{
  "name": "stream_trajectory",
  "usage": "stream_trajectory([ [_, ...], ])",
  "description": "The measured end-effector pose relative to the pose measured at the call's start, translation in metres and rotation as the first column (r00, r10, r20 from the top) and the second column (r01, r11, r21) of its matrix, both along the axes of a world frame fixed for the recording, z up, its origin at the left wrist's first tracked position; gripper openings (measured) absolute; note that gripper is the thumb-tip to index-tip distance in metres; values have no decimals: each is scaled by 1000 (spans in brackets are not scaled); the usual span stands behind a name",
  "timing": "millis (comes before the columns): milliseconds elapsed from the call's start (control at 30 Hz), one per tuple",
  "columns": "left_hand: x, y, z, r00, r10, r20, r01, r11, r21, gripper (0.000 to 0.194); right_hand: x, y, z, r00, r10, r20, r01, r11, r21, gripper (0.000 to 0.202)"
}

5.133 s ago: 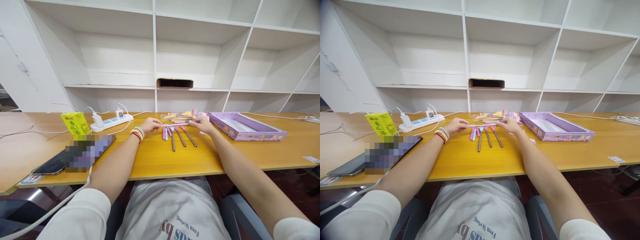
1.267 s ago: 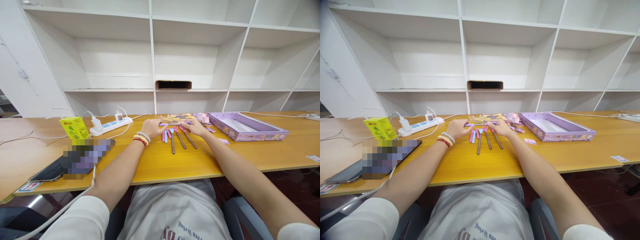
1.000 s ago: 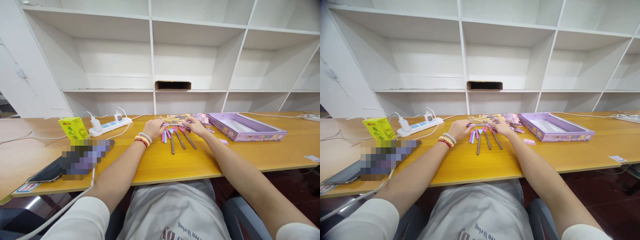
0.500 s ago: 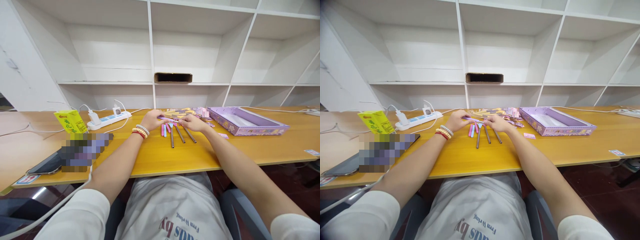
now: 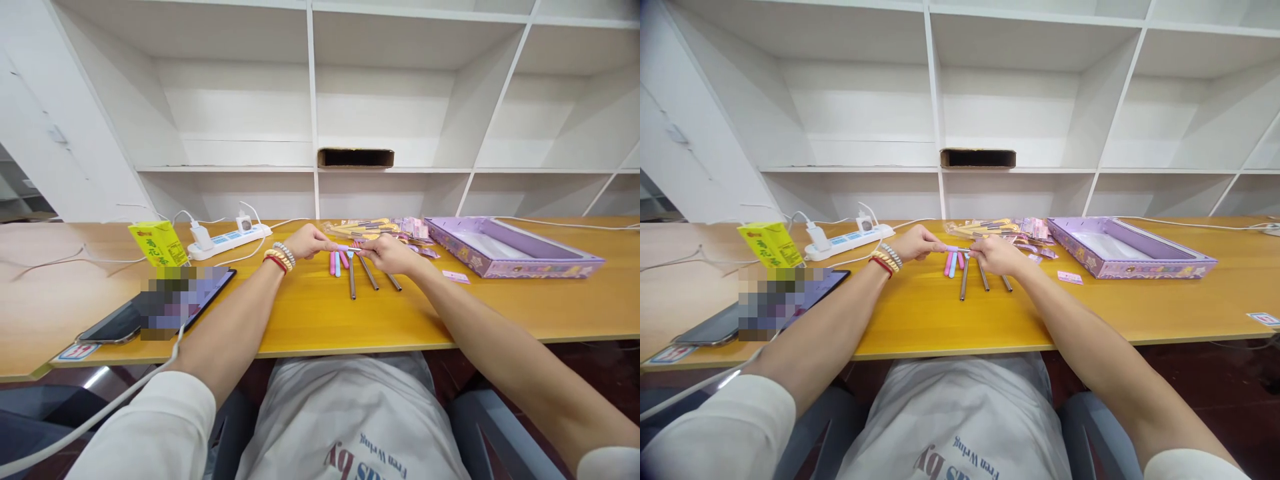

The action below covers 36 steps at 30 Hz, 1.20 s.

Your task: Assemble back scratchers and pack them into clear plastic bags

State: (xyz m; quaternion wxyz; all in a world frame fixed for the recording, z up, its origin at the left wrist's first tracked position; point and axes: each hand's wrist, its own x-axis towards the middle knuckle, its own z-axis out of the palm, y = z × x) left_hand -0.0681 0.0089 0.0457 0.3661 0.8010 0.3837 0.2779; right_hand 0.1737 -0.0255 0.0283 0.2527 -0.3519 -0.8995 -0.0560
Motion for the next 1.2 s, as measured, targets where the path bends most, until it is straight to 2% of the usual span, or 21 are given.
stream_trajectory([
  [233, 8, -5, 4, 997, 16, -82, 4, 970, 241, 39, 3, 1, 1, 999, -6, -34, 5, 999, -35, 29],
  [367, 10, -9, 4, 995, -12, -100, 44, 948, 317, 38, 5, 3, -1, 999, -1, -37, -1, 999, -52, 28],
  [500, 11, -7, -1, 991, -31, -133, 77, 933, 353, 40, 5, 4, -2, 1000, -13, 18, 13, 1000, -3, 26],
  [667, 8, 1, -8, 987, 113, -115, -48, 888, 457, 39, 10, 7, -1, 999, -38, 11, 38, 999, 15, 20],
  [833, -6, 14, -18, 963, 250, -102, -154, 818, 554, 41, 27, 23, -6, 988, -62, -141, 57, 998, -37, 21],
  [933, -8, 16, -23, 933, 326, -154, -169, 773, 611, 40, 31, 30, -10, 970, -72, -232, 67, 997, -28, 22],
  [1100, 14, 2, -21, 859, 447, -251, -148, 685, 713, 43, 26, 30, -13, 927, -89, -365, 68, 995, -68, 11],
  [1200, 31, -8, -21, 823, 504, -264, -126, 614, 779, 40, 23, 28, -14, 858, -139, -495, 41, 978, -205, 15],
])
